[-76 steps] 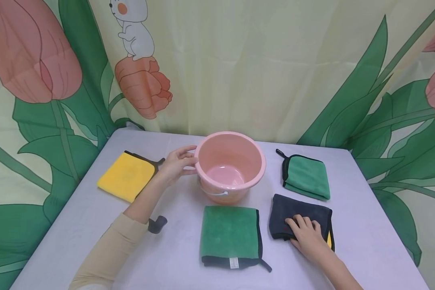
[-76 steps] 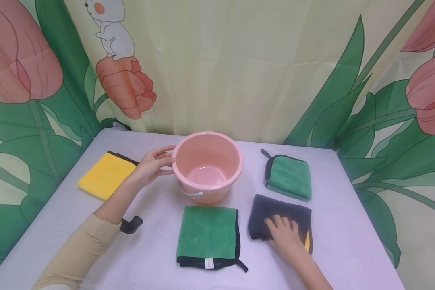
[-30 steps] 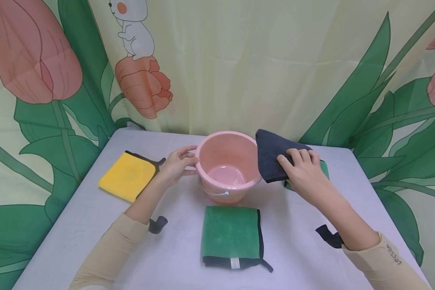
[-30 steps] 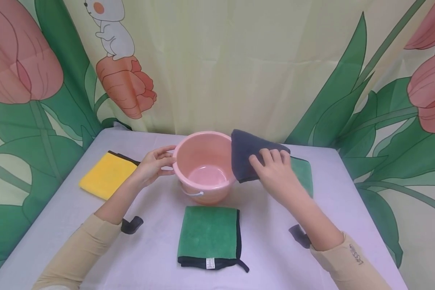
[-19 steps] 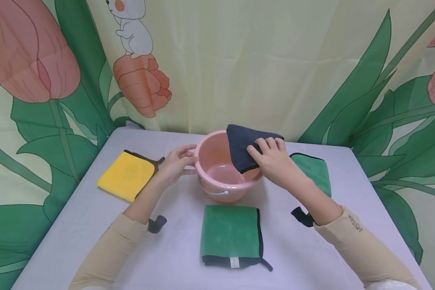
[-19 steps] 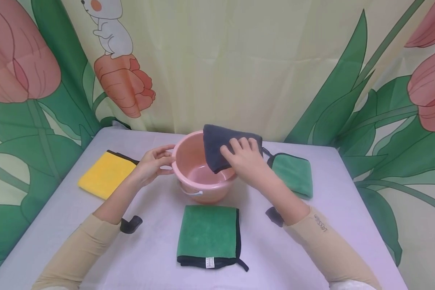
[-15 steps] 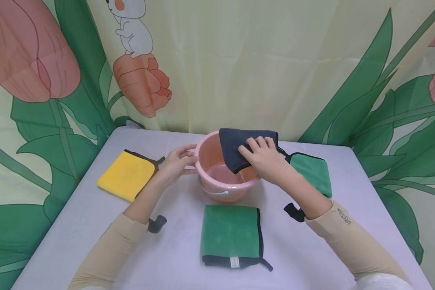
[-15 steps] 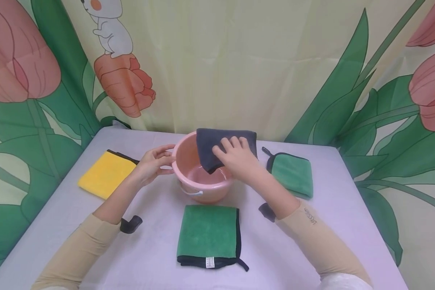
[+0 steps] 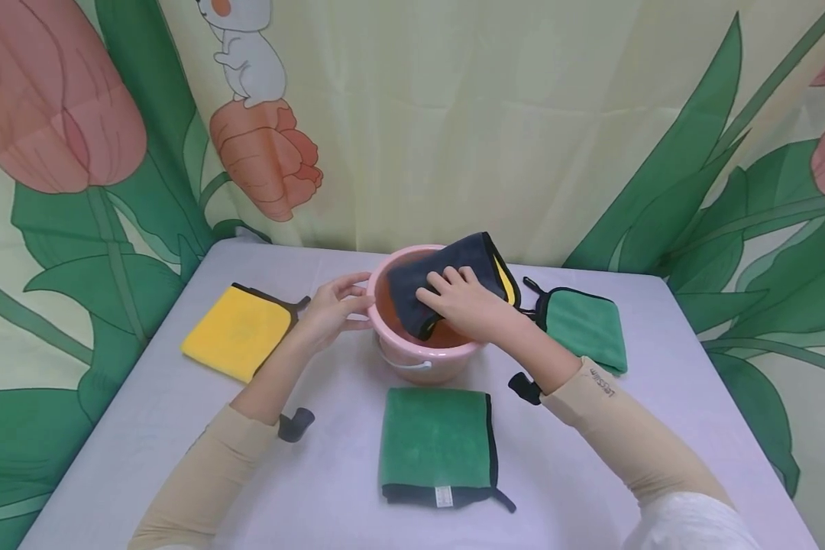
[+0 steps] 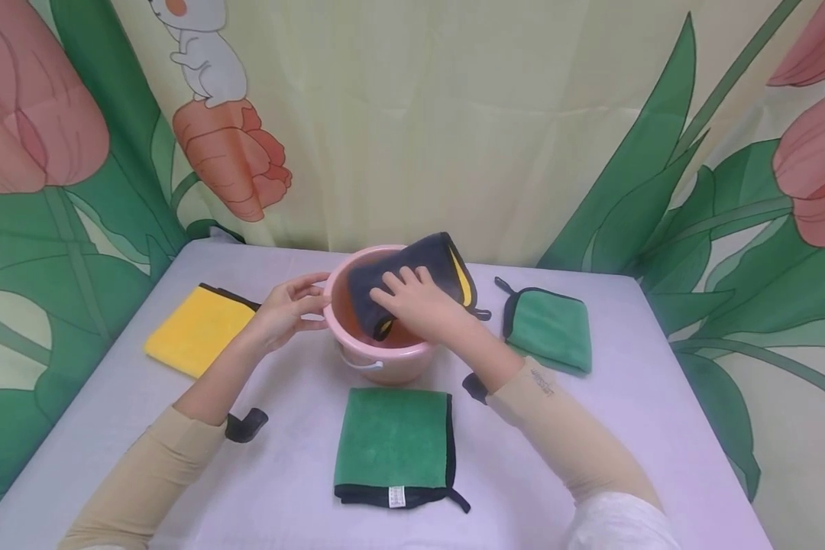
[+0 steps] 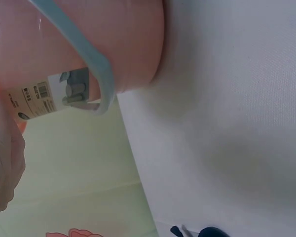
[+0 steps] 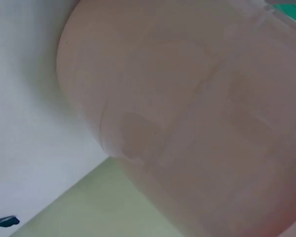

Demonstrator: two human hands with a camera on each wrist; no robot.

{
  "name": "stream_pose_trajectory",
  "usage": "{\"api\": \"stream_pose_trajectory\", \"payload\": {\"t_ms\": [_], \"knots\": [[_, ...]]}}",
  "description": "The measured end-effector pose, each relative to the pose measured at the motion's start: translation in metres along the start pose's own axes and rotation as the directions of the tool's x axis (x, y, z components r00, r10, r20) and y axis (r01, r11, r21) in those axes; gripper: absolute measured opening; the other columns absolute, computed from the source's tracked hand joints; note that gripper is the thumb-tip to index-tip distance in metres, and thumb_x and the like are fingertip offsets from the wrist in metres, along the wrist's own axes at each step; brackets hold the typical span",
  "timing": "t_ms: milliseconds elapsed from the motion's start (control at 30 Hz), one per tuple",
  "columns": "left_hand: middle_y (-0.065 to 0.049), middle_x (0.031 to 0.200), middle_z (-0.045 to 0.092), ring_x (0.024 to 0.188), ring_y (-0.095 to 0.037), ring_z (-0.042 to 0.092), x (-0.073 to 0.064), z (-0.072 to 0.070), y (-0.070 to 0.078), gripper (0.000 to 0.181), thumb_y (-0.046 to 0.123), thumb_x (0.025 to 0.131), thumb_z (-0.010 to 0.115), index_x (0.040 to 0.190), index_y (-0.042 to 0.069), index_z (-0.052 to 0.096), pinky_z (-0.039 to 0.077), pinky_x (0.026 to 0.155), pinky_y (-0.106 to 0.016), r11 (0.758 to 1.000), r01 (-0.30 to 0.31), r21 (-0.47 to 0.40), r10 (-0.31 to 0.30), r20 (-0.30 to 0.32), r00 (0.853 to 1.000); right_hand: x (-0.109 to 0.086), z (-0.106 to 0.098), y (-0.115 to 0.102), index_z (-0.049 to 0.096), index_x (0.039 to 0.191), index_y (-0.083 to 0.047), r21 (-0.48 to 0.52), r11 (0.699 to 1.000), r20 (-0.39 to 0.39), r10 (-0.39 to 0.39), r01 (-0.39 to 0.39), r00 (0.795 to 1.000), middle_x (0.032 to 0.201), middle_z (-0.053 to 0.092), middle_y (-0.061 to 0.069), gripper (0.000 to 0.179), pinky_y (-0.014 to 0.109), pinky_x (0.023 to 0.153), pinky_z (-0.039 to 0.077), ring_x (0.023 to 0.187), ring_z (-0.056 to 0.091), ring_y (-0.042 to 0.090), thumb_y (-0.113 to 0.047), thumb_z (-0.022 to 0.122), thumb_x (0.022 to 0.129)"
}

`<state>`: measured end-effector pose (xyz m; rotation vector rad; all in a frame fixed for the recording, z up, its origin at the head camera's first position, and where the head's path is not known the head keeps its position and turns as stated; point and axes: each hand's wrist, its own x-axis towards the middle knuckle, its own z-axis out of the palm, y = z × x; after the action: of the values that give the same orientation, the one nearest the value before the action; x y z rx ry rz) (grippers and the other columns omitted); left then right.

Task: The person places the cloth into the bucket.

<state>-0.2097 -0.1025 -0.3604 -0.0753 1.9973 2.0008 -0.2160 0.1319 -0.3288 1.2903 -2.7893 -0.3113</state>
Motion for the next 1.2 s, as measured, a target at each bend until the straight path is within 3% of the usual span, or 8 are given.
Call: {"api": "stream_pose_trajectory", "payload": {"t_ms": [567, 1200], "knots": [[-0.011, 0.107, 0.051, 0.083, -0.017, 0.058, 0.002, 0.000, 0.000, 0.050, 0.009, 0.088, 0.059, 0.136, 0.013, 0.043, 0.055, 0.076, -0.034, 1.000, 0.009, -0.001, -0.009, 0.003, 1.000, 0.025, 0.015, -0.007, 0.040, 0.136, -0.015, 0.130, 0.991, 0.166, -0.064, 0.042, 0.984, 0.133, 0.043, 0.013, 0.059, 0.052, 0.100, 0.033, 0.119, 0.039, 0.032, -0.031, 0.064, 0.085], [-0.011, 0.107, 0.051, 0.084, -0.017, 0.058, 0.001, 0.000, -0.002, 0.049, 0.009, 0.089, 0.059, 0.135, 0.013, 0.043, 0.054, 0.076, -0.034, 1.000, -0.001, -0.007, 0.001, 0.014, 1.000, 0.034, 0.019, -0.011, 0.036, 0.139, -0.018, 0.112, 0.993, 0.310, -0.073, 0.040, 0.948, 0.137, 0.041, 0.010, 0.055, 0.049, 0.104, 0.030, 0.121, 0.039, 0.029, -0.028, 0.058, 0.089]]}}
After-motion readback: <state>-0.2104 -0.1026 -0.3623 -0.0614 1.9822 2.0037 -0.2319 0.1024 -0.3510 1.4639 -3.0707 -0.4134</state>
